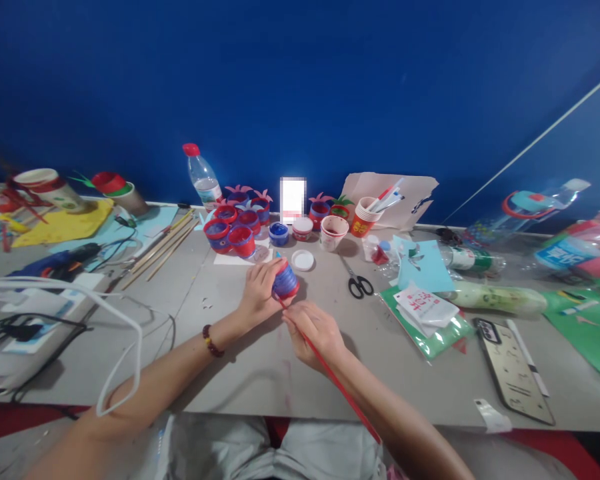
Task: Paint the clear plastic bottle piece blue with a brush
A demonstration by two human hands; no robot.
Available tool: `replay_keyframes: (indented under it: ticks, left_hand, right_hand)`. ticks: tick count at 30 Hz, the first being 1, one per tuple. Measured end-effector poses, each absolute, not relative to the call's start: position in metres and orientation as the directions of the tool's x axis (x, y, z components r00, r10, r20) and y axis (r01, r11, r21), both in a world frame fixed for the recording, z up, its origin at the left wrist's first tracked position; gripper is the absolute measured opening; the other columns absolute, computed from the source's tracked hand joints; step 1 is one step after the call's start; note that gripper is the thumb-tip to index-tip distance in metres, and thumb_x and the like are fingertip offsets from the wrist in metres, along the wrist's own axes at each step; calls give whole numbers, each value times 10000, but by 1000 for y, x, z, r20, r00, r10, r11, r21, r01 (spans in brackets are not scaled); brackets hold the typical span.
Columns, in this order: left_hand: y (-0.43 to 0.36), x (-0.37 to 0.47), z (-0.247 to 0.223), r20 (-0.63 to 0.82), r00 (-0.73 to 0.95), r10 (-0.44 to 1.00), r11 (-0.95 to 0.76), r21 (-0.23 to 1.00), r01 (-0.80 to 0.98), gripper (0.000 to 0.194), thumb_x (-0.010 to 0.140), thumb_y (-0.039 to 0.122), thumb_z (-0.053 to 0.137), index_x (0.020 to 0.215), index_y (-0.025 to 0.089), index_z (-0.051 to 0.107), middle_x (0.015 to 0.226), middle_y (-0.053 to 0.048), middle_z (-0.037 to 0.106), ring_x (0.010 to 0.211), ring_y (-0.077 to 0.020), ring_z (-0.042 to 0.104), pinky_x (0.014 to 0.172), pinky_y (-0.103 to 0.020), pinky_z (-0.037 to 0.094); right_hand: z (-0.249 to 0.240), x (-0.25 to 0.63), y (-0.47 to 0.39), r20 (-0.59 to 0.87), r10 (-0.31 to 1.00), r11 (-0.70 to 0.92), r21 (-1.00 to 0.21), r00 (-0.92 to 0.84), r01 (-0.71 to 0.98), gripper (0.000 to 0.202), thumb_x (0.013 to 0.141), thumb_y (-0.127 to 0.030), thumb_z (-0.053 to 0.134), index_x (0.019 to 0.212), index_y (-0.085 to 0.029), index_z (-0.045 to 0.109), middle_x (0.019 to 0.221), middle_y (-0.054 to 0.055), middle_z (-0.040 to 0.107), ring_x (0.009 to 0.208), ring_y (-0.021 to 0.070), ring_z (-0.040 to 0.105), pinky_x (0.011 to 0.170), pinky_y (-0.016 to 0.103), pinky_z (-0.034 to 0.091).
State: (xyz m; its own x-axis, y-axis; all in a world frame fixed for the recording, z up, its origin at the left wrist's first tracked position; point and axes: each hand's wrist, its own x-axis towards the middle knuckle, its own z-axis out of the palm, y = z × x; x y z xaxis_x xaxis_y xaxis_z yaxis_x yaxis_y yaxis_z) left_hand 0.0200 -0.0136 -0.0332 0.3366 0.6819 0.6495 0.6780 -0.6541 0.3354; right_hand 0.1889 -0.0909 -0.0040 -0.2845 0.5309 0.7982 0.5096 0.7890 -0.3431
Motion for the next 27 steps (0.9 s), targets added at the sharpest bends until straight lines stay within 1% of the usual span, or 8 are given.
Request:
replay_keyframes:
  ticks: [3,6,11,18,21,25,27]
  left_hand:
    - [-14,21,-36,635,349,690,-654,340,675,666,762,322,739,1372,173,517,1348,-156,632,1174,-320,603,998,-444,441]
    - [-14,21,-37,652,352,672,-672,335,660,714,745,323,759,1387,161,490,1350,-169,628,1175,-323,606,1000,-451,442]
    - [-15,20,-34,627,359,692,-666,360,653,748,745,330,771,1404,171,453,1363,-169,618,1197,-321,602,1019,-457,434]
    - [-13,19,-31,643,308,701,-640,376,670,723,737,325,788,1366,170,468,1326,-161,637,1197,-327,601,1035,-469,425]
    - [-13,20,-31,652,305,695,-646,380,662,739,715,317,810,1352,163,469,1326,-162,635,1199,-327,599,1038,-470,425]
    - [-15,21,-32,624,317,714,-636,389,666,736,708,345,816,1342,172,484,1337,-170,626,1206,-334,593,1038,-477,423]
    - [-16,21,-32,601,327,730,-627,398,670,732,710,355,812,1344,178,491,1349,-172,618,1212,-336,587,1038,-481,421]
  right_hand:
    - [0,187,-90,805,528,789,-348,-269,507,231,892,-47,563,1052,-198,632,830,74,740,776,190,717,740,328,613]
    - [7,188,-89,802,543,766,-353,-247,538,220,903,-57,547,1034,-208,639,818,66,741,758,185,715,720,312,607]
    - [13,192,-88,802,559,728,-352,-211,588,184,907,-62,558,990,-205,639,794,61,730,738,183,705,711,300,595]
    - [8,201,-85,813,559,681,-338,-164,649,182,902,-54,577,977,-210,634,788,55,713,722,181,683,684,301,576]
    - [5,204,-83,830,538,677,-324,-145,661,207,883,-32,594,994,-202,632,796,60,714,750,189,689,716,312,582]
    - [3,203,-83,827,532,707,-314,-183,634,236,876,-18,590,1024,-198,626,818,73,728,775,197,700,734,326,594]
    - [3,201,-83,828,512,734,-284,-227,617,242,878,-24,588,1047,-194,620,826,77,735,777,198,707,737,329,601]
